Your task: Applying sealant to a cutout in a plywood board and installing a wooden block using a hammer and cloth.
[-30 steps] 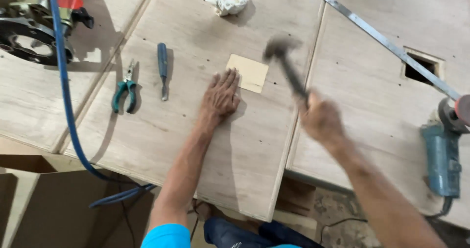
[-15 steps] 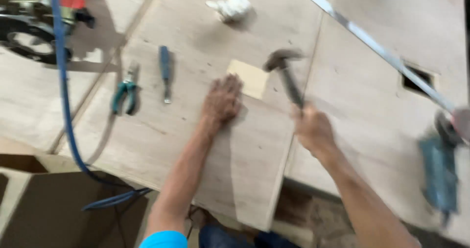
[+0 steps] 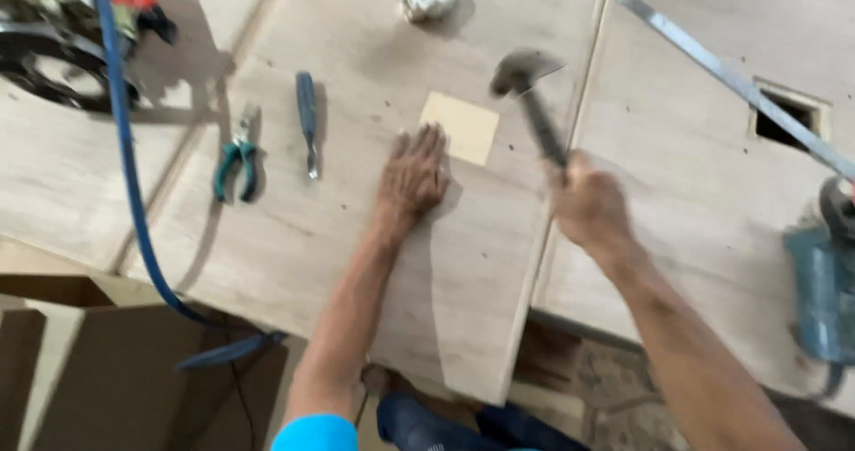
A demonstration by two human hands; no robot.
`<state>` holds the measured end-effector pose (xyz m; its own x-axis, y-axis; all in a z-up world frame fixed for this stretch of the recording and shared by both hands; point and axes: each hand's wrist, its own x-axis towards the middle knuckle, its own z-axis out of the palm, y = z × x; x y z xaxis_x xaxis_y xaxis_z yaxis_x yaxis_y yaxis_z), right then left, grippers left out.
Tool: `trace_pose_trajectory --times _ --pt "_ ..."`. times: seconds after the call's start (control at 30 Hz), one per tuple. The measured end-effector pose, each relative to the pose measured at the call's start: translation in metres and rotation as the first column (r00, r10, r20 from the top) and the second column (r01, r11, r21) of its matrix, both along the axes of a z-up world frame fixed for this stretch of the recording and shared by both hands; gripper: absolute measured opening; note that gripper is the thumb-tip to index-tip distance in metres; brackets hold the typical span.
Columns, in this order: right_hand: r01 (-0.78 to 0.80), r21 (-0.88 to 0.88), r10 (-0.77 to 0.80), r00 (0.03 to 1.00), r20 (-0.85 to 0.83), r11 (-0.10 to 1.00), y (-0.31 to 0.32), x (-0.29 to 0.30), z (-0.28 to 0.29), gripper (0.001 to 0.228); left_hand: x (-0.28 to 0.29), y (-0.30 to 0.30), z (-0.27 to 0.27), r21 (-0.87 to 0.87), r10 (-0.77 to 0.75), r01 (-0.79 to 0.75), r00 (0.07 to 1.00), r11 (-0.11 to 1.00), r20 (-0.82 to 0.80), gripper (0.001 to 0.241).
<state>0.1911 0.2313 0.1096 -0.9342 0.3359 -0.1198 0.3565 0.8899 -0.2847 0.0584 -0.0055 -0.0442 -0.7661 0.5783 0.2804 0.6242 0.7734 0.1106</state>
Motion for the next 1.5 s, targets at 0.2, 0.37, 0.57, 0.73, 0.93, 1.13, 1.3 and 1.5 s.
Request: trace_pose_trajectory --times 0.2,0.37,0.57,0.73,0.93,1.13,1.3,1.5 --pt "-0.091 0.117 0.146 0.715 -0.683 0.989 0.002 0.006 -0.040 0.028 -0.002 0.001 -0.010 -0.039 0.075 -0.073 0.996 0.997 0.054 0.076" --pt "-0.127 0.249 0.168 0.974 -0.151 0.960 0.030 0.017 -0.134 0.041 -0.002 0.003 0.008 -0.122 0.080 -0.067 0.991 0.990 0.109 0.077" --pt "0.080 -0.014 -0.082 0.982 -0.168 0.997 0.029 -0.001 -0.005 0.055 0.006 0.006 0.003 -0.066 0.133 -0.126 0.984 0.990 0.115 0.078" --pt "-0.011 -0.053 -0.010 0.924 -0.383 0.999 0.011 0.002 -0.026 0.048 0.005 0.008 -0.034 0.114 0.174 -0.152 0.962 0.982 -0.211 0.065" --pt "-0.090 0.054 0.086 0.994 0.069 0.995 0.016 -0.002 -0.081 0.048 0.022 0.007 0.014 0.020 0.242 -0.242 0.970 0.970 -0.009 0.058" --pt "-0.088 -0.090 0.098 0.988 0.118 0.992 -0.017 0.013 -0.022 0.068 0.015 0.004 -0.024 0.173 0.299 -0.274 0.944 0.946 -0.143 0.053" --pt "-0.130 -0.129 0.104 0.977 -0.189 0.983 -0.054 0.013 0.029 0.052 0.018 0.001 -0.015 0.160 0.362 -0.343 0.926 0.925 -0.108 0.052" --pt "-0.061 -0.194 0.061 0.998 -0.007 0.979 -0.033 0.013 -0.081 0.030 0.021 0.009 -0.005 0.035 0.349 -0.349 0.920 0.937 -0.176 0.051"
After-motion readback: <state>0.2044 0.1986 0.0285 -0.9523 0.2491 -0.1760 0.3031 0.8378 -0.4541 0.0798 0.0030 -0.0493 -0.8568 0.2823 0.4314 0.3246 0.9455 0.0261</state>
